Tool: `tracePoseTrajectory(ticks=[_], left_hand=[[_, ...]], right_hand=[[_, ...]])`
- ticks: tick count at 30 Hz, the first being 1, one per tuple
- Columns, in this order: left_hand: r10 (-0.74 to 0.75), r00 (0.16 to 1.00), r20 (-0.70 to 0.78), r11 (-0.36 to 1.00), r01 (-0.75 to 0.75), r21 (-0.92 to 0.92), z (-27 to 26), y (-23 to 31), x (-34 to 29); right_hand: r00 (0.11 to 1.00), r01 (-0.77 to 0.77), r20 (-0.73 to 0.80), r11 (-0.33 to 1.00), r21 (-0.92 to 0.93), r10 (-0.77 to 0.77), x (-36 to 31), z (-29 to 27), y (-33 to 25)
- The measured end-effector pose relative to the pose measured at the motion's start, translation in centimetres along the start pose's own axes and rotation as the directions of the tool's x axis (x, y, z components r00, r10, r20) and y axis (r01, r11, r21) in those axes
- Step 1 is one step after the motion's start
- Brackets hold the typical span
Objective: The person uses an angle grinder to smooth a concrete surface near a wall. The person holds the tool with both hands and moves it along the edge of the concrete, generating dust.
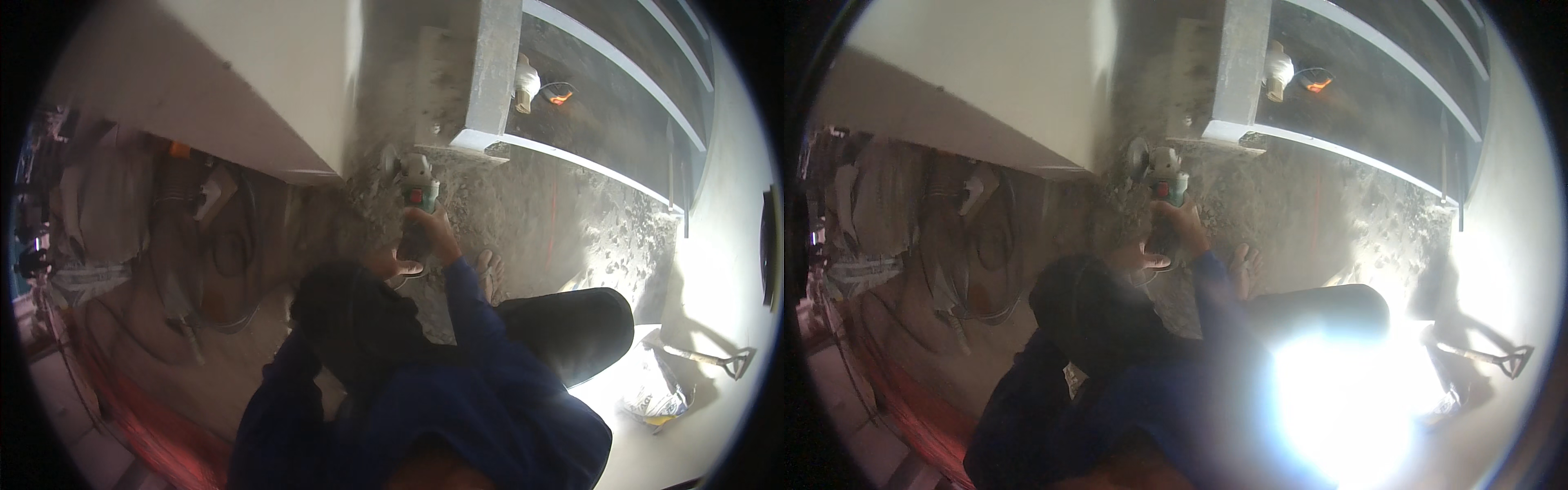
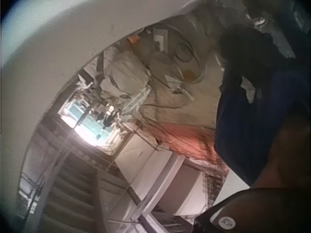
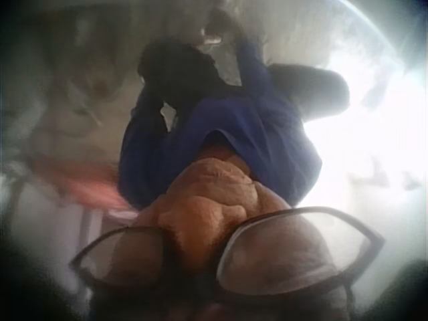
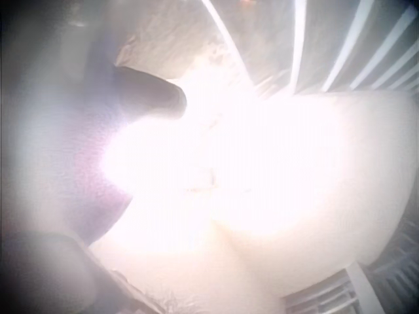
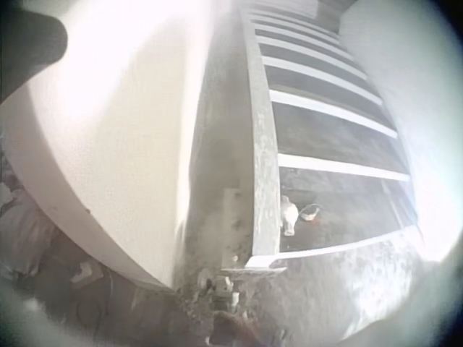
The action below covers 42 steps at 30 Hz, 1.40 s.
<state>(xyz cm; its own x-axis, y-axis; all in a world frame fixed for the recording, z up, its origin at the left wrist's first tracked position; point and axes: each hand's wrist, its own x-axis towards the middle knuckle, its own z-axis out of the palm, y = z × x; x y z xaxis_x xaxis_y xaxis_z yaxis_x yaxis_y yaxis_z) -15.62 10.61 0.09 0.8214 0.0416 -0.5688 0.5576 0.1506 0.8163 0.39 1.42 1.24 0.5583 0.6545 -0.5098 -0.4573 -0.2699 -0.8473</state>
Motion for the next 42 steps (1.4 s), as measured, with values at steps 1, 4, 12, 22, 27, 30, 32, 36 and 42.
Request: tracePoseTrajectory(ticks=[1, 4, 12, 22, 27, 30, 32, 36, 42], left_hand=[[0.019, 0.999, -0.04, 1.0, -0.019, -0.011, 0.5, -0.2, 0.0], [0.048, 0.991, -0.122, 0.997, -0.055, -0.059, 2.0, -1.3, 0.1], [0.013, 0.988, -0.153, 1.0, -0.011, 0.014, 2.3, -1.3, 0.0], [0.185, 0.955, -0.23, 0.948, -0.112, 0.298, 0.6, -1.0, 0.8], [0.571, 0.796, -0.201, 0.615, -0.252, 0.747, 0.4, 0.8, 0.5], [0.285, 0.934, -0.213, 0.67, -0.035, 0.741, 0.6, 3.3, 1.1], [0.025, 0.976, -0.218, 0.684, 0.142, 0.716, 0.5, 5.0, 1.3], [0.152, 0.975, -0.161, 0.471, 0.072, 0.879, -0.8, 7.5, 2.9], [0.206, 0.974, 0.097, 0.129, -0.125, 0.984, -3.7, 9.9, 6.9]], right_hand=[[0.999, -0.036, -0.021, 0.999, -0.018, 0.035, -0.3, 0.2, 0.2], [0.999, -0.019, -0.048, 1.0, -0.001, 0.019, -0.8, 1.0, 0.7], [0.99, -0.06, -0.121, 0.995, 0.082, 0.07, -2.3, 1.7, 0.9], [0.925, 0.227, -0.375, 0.888, 0.399, -0.067, -3.0, 3.8, 4.3], [0.922, 0.223, -0.387, 0.825, 0.52, -0.005, -3.1, 3.5, 4.9], [0.889, 0.278, -0.457, 0.79, 0.546, 0.003, -2.9, 3.5, 4.8], [0.866, 0.321, -0.5, 0.768, 0.554, -0.002, -2.5, 3.5, 4.6], [0.884, 0.309, -0.459, 0.627, 0.715, 0.087, -1.1, 3.0, 3.7], [0.828, 0.332, -0.43, 0.305, 0.893, 0.359, 2.0, 1.8, 0.9]])
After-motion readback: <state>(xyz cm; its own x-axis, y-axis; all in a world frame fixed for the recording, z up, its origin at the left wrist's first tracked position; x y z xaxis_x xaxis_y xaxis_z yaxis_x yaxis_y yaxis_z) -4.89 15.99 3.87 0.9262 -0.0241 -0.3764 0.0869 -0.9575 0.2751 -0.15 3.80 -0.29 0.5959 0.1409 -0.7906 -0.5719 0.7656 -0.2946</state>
